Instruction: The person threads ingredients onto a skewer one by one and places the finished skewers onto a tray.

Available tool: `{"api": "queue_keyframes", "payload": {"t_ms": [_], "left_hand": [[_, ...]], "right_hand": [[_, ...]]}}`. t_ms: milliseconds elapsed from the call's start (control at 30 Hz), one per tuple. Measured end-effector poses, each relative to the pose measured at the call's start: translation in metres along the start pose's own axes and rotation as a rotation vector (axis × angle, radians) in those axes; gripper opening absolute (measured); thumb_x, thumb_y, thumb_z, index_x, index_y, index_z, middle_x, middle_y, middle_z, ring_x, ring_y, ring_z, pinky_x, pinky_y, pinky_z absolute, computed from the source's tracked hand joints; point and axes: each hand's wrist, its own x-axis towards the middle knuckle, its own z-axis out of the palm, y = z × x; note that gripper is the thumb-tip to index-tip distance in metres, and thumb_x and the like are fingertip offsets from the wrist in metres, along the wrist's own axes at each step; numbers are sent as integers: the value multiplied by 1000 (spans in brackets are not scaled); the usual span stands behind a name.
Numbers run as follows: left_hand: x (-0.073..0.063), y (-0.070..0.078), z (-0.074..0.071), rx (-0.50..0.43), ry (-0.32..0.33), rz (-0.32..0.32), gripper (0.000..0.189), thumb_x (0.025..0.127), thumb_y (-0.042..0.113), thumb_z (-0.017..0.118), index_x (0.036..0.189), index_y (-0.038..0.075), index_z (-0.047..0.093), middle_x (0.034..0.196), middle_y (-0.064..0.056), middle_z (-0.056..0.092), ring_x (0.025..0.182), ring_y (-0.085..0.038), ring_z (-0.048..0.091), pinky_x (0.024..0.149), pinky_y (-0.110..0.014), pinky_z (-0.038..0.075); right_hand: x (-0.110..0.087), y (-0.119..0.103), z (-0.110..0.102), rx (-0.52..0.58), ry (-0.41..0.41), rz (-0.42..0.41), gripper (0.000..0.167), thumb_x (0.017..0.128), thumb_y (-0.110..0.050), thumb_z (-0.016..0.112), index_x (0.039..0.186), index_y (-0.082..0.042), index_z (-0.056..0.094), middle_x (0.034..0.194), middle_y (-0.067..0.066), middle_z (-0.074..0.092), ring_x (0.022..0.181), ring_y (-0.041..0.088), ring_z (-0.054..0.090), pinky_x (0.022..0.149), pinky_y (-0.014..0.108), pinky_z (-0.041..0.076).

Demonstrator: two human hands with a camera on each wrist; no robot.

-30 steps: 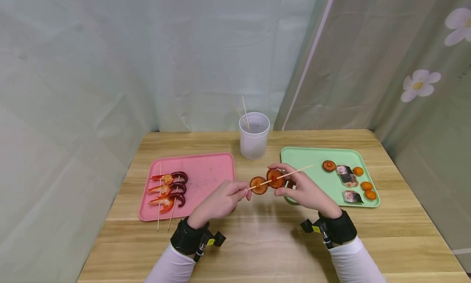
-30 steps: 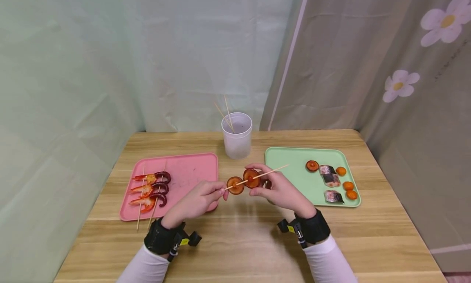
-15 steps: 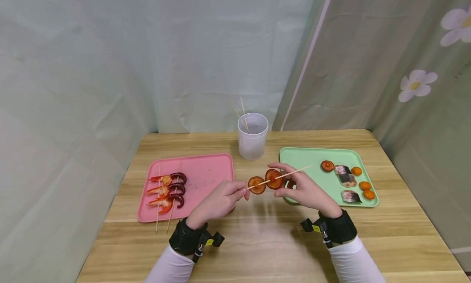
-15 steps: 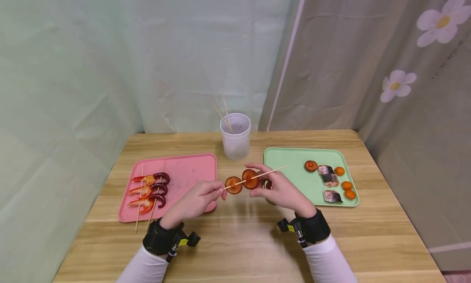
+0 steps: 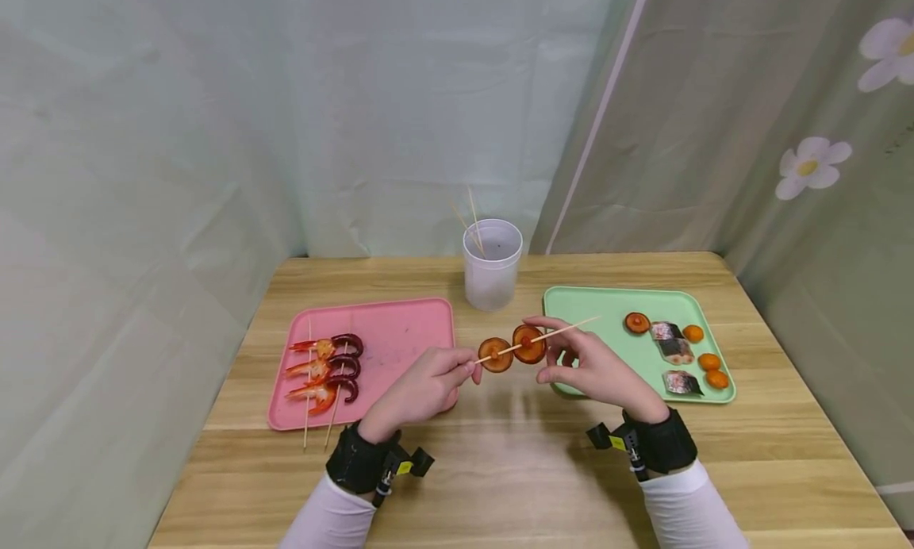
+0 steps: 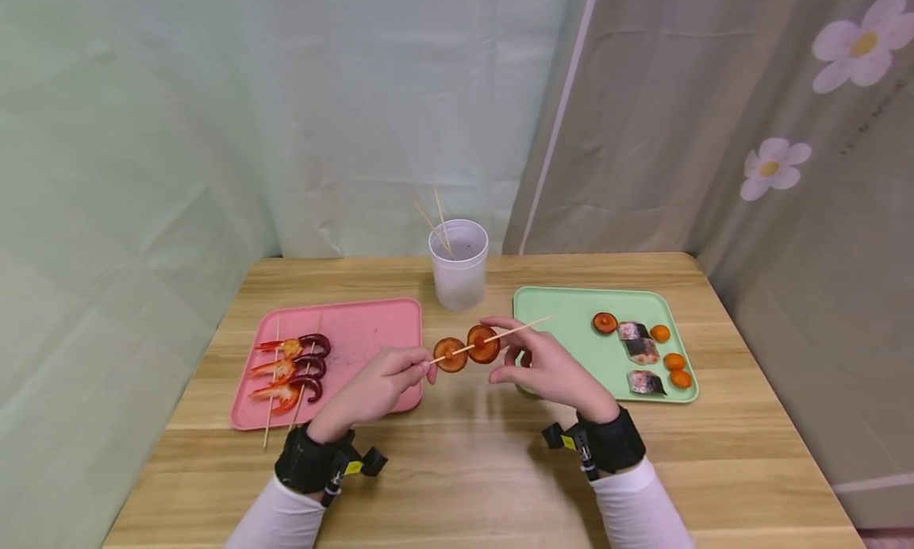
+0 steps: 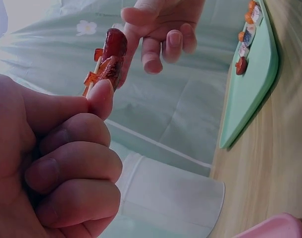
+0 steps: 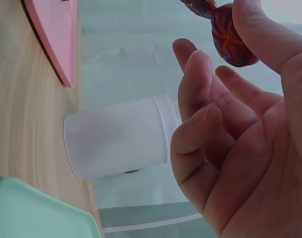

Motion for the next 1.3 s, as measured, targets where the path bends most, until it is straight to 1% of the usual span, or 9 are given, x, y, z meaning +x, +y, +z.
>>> {"api": "queue_keyframes", "payload": {"t_ms": [100, 200, 467, 600, 733, 800, 967, 1067, 1300], "left_hand": [[0, 1, -1, 0, 3, -1, 27, 115, 14, 45, 100, 8, 67, 55, 3, 41, 45, -9, 38, 48, -25, 31], [0, 1, -2, 12, 8, 4, 27, 115, 14, 45, 101, 7, 67, 55, 5, 41, 45, -9, 39, 49, -25, 32], [2, 2, -3, 103, 54, 31, 25, 113, 11, 49, 98, 13, 69, 65, 10, 42, 57, -9, 42, 59, -28, 35], [2, 2, -3, 129, 71, 46, 25, 112, 10, 50, 97, 14, 69, 71, 8, 46, 63, -10, 43, 63, -29, 38], [1, 1, -4, 143, 73, 54, 25, 112, 10, 49, 97, 14, 69, 72, 2, 49, 65, -10, 45, 66, -29, 39], [1, 1, -4, 141, 70, 54, 25, 112, 10, 49, 97, 15, 69, 73, -2, 50, 65, -10, 45, 66, -30, 39], [0, 1, -5, 143, 66, 49, 25, 112, 11, 49, 97, 14, 69, 73, -6, 52, 64, -12, 45, 66, -30, 39], [0, -1, -4, 146, 66, 59, 25, 112, 11, 50, 97, 14, 69, 74, -4, 53, 65, -11, 46, 66, -30, 39], [1, -3, -4, 140, 69, 78, 25, 113, 11, 49, 97, 15, 69, 74, -1, 53, 65, -11, 45, 65, -29, 38]], "right_hand": [[-2, 2, -2, -15, 4, -9, 75, 91, -10, 85, 158, -10, 50, 93, 2, 74, 82, 15, 68, 69, 36, 53], [-4, 2, -6, -41, 18, 2, 74, 92, -12, 85, 157, -13, 51, 106, 0, 76, 86, 14, 69, 72, 36, 55], [-12, 14, -28, -72, 50, 110, 70, 96, -9, 81, 158, -17, 50, 124, 1, 75, 96, 18, 69, 79, 31, 54], [-21, 31, -49, -139, 144, 222, 60, 105, -21, 72, 160, -14, 48, 132, 12, 72, 111, 28, 67, 91, 41, 54], [-36, 51, -70, -245, 247, 419, 59, 113, -32, 59, 163, -7, 42, 148, 23, 59, 135, 44, 54, 105, 59, 44], [-43, 61, -77, -303, 269, 495, 57, 114, -29, 56, 162, -1, 41, 148, 30, 54, 131, 51, 52, 105, 63, 41], [-51, 84, -86, -496, 260, 520, 50, 113, -11, 54, 153, 15, 42, 150, 44, 40, 132, 62, 44, 112, 70, 28], [-52, 92, -85, -529, 229, 568, 50, 112, -9, 52, 153, 16, 40, 158, 45, 30, 145, 65, 25, 114, 76, 17], [-51, 98, -79, -556, 242, 649, 47, 112, -14, 53, 152, 10, 47, 159, 38, 37, 143, 68, 21, 105, 80, 21]]}}
